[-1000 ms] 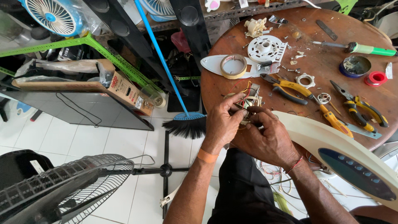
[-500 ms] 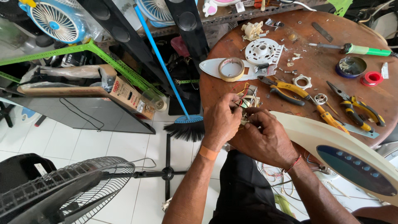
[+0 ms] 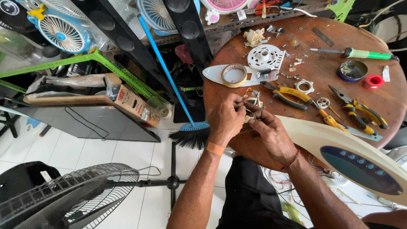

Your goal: The person works on a disassembled electric fan motor, twisting wires and wrapping connections with electrical tape. They use pliers to strip or adjust wires and a screwdriver to tighten components on the motor housing.

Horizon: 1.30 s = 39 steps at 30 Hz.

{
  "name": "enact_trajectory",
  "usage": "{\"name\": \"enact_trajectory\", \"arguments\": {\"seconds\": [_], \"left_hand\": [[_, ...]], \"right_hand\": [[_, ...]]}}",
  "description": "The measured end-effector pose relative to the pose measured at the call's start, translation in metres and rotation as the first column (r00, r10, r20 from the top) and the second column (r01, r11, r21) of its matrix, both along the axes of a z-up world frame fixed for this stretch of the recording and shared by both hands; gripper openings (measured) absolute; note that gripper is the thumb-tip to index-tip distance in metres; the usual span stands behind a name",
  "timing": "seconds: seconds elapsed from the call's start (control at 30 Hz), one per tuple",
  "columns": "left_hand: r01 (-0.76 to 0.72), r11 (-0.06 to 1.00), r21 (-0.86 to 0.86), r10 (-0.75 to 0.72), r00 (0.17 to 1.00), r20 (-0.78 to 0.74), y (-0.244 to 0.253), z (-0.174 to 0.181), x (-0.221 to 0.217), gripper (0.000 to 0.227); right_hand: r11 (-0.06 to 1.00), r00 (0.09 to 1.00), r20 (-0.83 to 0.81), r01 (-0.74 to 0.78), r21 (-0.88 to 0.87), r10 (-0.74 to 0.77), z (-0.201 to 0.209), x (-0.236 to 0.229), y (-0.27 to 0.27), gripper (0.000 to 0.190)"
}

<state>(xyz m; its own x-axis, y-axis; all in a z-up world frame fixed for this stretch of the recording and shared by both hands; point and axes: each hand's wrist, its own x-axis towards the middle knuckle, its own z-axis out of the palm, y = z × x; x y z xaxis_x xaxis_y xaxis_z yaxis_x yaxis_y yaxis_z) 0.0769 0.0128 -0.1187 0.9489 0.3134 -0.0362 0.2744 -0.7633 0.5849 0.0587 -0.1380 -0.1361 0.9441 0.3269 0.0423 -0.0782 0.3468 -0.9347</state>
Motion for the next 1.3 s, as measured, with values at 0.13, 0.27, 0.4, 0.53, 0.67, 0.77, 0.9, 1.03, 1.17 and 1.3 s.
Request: {"name": "enact_trajectory", "arguments": {"seconds": [0.13,0.27,0.4,0.53,0.67,0.77,0.9,1.03,1.17,1.3], "left_hand": [[0.027,0.998,0.051,-0.028,0.999,0.019,-0.007,0.020,-0.003,0.033],[0.020,0.958,0.287,-0.077,0.979,0.187,-0.007,0.006,0.002,0.023],[-0.122,0.850,0.513,-0.176,0.852,0.494,-0.007,-0.012,0.005,0.013],[-0.142,0.816,0.561,-0.215,0.826,0.522,-0.007,-0.011,0.010,0.008],[-0.148,0.765,0.626,-0.277,0.803,0.528,-0.007,-0.009,0.015,0.011],[-0.085,0.785,0.613,-0.274,0.841,0.466,-0.003,-0.006,0.023,0.009],[0.067,0.849,0.524,-0.256,0.919,0.299,0.009,-0.005,0.034,0.010],[0.165,0.886,0.433,-0.257,0.952,0.164,0.012,-0.002,0.039,0.015],[0.168,0.873,0.458,-0.252,0.959,0.128,0.006,0.004,0.035,0.015],[0.155,0.920,0.359,-0.215,0.967,0.135,0.004,0.009,0.024,0.013]], "right_hand": [[0.998,0.999,-0.043,0.014,0.069,-0.011,0.006,0.001,0.002,0.006],[0.992,0.996,-0.087,0.038,0.121,-0.028,-0.010,0.004,0.000,0.007],[0.995,0.997,-0.065,0.034,0.094,-0.028,0.000,0.002,0.001,0.006],[0.989,0.995,-0.099,0.048,0.139,-0.035,-0.020,0.006,0.001,0.008],[0.985,0.995,-0.097,0.041,0.170,-0.025,-0.030,0.007,-0.001,0.007],[0.984,0.996,-0.087,0.041,0.171,-0.026,-0.035,0.008,-0.001,0.008],[0.982,0.997,-0.082,0.030,0.184,-0.015,-0.035,0.006,0.001,0.007],[0.985,0.997,-0.076,0.027,0.168,-0.014,-0.027,0.006,-0.001,0.008],[0.990,0.995,-0.086,0.053,0.127,-0.042,-0.027,0.004,0.001,0.009],[0.976,0.977,-0.144,0.177,0.124,-0.159,-0.065,0.013,0.012,0.009]]}}
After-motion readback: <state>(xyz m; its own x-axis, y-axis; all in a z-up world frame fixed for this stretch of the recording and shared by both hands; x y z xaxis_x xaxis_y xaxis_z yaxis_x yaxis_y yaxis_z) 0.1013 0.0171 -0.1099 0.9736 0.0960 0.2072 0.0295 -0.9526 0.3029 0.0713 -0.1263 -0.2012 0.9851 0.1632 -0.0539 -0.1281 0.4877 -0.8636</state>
